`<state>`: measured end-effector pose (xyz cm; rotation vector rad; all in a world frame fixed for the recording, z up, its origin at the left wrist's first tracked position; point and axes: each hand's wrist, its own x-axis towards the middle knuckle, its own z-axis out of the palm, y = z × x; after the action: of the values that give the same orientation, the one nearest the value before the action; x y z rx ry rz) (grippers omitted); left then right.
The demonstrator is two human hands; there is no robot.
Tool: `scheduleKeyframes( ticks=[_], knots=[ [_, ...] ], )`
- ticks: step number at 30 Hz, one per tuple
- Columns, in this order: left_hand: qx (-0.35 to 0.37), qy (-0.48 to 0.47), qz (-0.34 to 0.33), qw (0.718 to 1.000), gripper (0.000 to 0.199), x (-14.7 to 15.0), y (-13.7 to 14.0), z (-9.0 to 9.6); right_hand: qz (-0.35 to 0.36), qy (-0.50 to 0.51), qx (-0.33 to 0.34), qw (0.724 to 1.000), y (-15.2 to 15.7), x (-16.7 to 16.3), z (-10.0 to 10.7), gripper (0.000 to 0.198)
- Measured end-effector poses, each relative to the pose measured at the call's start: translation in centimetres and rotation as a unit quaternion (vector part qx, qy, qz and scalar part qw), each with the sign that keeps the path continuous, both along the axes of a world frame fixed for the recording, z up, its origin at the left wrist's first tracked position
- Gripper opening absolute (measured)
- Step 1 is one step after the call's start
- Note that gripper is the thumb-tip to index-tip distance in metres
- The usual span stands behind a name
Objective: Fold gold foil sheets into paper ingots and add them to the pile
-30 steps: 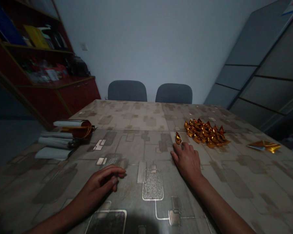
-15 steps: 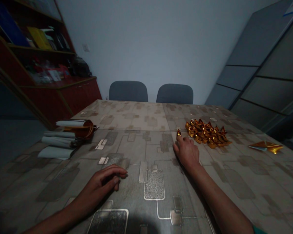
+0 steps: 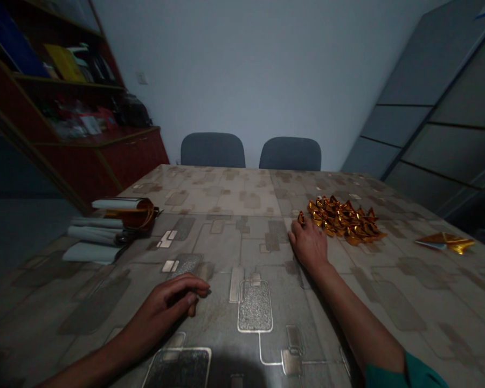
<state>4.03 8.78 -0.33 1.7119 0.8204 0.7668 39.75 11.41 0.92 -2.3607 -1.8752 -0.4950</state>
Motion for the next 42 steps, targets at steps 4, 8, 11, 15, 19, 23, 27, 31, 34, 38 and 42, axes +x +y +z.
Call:
scheduleKeyframes(
  ticks=[4, 8, 11, 15, 19, 23, 27, 31, 34, 38, 42],
  knots=[
    [-0.002, 0.001, 0.003, 1.0, 0.022, -0.1, -0.1, 0.1, -0.003, -0.003, 0.018, 1.0, 0.3, 0.5, 0.6, 0.029],
    [-0.003, 0.002, 0.001, 1.0, 0.022, 0.0, -0.1, 0.2, -0.003, -0.009, 0.035, 0.999, -1.3, 0.3, 0.6, 0.034],
    [-0.006, 0.003, 0.0, 1.0, 0.022, 0.1, -0.2, 0.3, 0.01, -0.01, 0.027, 1.0, -2.7, -0.3, 0.0, 0.031],
    [-0.008, 0.001, -0.001, 1.0, 0.022, 0.0, -0.2, 0.4, 0.03, 0.005, 0.031, 0.999, -2.6, -0.7, -0.3, 0.027],
    [-0.008, 0.004, 0.001, 1.0, 0.022, 0.0, -0.1, 0.5, 0.042, 0.032, 0.045, 0.998, -0.4, -0.2, 0.1, 0.04],
    [-0.013, 0.002, 0.009, 1.0, 0.022, 0.1, -0.1, 0.4, 0.063, 0.061, 0.023, 0.996, 1.3, 0.0, 0.3, 0.037],
    [-0.028, -0.014, 0.017, 0.999, 0.021, 0.1, 0.0, 0.3, 0.065, 0.099, -0.004, 0.993, 1.5, -0.9, 0.0, 0.022],
    [-0.045, -0.025, 0.022, 0.998, 0.021, 0.3, 0.0, 0.3, 0.051, 0.135, -0.014, 0.989, 1.3, -2.2, 0.1, 0.05],
    [-0.046, -0.03, 0.023, 0.998, 0.022, 0.5, -0.1, 0.5, 0.064, 0.166, -0.024, 0.984, 1.3, -3.3, 0.5, 0.064],
    [-0.061, -0.038, 0.036, 0.997, 0.022, 0.7, -0.2, 0.7, 0.153, 0.211, -0.051, 0.964, 1.4, -5.0, 1.1, 0.072],
    [-0.069, -0.044, 0.037, 0.996, 0.021, 0.8, -0.1, 0.7, 0.217, 0.281, -0.055, 0.933, 1.7, -6.1, 1.5, 0.056]
  ],
)
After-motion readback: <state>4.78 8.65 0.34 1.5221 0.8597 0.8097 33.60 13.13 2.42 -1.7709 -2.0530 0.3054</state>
